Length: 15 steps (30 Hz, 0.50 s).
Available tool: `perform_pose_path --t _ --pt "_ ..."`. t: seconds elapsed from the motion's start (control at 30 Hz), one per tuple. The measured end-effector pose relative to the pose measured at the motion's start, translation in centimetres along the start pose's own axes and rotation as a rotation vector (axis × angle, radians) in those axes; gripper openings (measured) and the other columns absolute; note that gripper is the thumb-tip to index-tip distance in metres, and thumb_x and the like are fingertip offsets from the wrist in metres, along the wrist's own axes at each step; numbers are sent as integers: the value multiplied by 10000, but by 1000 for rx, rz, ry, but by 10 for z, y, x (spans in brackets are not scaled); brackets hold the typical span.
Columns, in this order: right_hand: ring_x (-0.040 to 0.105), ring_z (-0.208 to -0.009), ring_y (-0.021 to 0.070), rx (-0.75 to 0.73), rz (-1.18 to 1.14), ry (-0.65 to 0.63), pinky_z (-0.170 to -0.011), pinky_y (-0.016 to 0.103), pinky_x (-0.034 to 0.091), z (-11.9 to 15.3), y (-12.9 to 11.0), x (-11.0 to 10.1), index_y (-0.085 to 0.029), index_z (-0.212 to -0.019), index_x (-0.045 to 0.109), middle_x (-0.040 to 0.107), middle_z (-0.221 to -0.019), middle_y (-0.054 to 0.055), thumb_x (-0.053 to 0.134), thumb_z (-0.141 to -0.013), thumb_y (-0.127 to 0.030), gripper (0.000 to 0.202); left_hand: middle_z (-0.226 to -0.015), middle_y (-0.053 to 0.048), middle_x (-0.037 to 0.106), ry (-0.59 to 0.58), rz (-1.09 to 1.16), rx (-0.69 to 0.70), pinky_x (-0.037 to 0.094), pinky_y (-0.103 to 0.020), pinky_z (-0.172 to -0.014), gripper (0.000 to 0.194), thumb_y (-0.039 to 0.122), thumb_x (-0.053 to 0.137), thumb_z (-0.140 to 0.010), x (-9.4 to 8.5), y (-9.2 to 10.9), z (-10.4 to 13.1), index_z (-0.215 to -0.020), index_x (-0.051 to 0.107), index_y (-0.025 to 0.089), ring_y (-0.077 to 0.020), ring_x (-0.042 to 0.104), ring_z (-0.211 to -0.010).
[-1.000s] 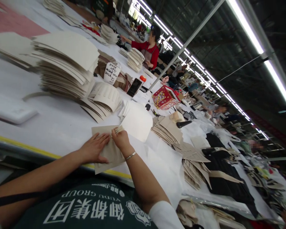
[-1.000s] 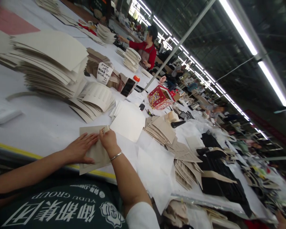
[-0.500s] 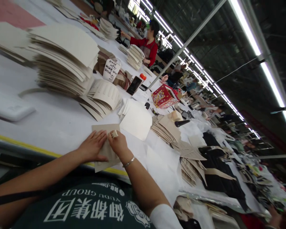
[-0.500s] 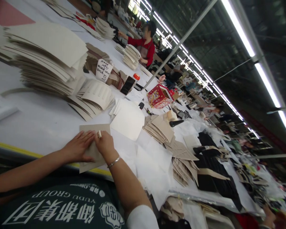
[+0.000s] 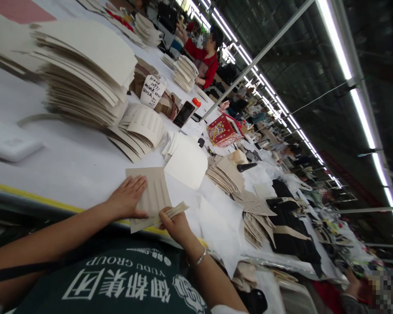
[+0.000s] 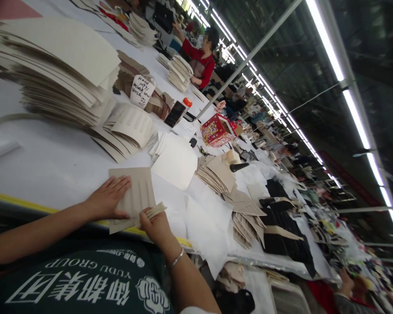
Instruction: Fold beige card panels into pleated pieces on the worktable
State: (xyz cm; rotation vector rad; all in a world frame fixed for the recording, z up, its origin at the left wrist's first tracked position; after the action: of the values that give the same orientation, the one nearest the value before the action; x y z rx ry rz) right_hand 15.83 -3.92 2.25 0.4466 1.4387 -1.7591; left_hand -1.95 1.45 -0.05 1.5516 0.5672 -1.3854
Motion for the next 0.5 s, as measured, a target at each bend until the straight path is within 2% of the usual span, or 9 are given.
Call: perform_pose_path --t 0.1,0.23,0.3,0.4,0.5 --pt "633 -607 114 -83 -50 54 -561 187 481 -34 -21 4 -176 -836 590 657 -694 21 392 -920 -280 239 -1473 -214 281 12 11 46 84 -432 -1112 1062 761 542 -572 4 -2 0 -1370 367 82 -321 227 -1373" --pt "630 -759 139 -251 259 188 -713 219 464 -93 -64 5 -169 -779 613 679 -773 49 423 -907 -237 238 -1470 -236 276 58 9 20 105 -442 -1110 1149 755 576 -532 9 -6 1 -1396 296 50 -341 221 -1369" --pt "622 -767 148 -280 360 234 -724 226 449 -109 -76 4 -154 -752 618 679 -778 62 429 -898 -206 244 -1473 -235 272 58 3 -17 102 -437 -1113 1171 754 578 -525 10 -7 3 -1402 280 38 -341 214 -1372" --pt "615 -724 149 -313 403 248 -688 227 441 -99 -71 7 -145 -752 624 673 -753 65 430 -891 -188 243 -1481 -222 260 47 -24 -83 88 -419 -1119 1137 744 566 -540 9 -7 5 -1392 311 37 -327 203 -1379" --pt "610 -696 155 -361 380 276 -657 233 442 -55 -51 13 -147 -787 627 662 -727 62 431 -883 -195 224 -1489 -216 239 43 -22 -132 84 -409 -1125 1099 721 562 -565 6 -5 6 -1384 328 27 -315 187 -1386"
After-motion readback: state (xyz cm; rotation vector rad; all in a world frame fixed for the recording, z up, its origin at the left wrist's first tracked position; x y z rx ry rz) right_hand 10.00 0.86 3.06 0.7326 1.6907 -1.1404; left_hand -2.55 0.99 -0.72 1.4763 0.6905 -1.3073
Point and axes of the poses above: each hand's wrist, its own z-axis away from the middle knuckle, its own x-axis out of the palm, y = z × x, the point moved 4 cm from there along -z, towards the middle knuckle
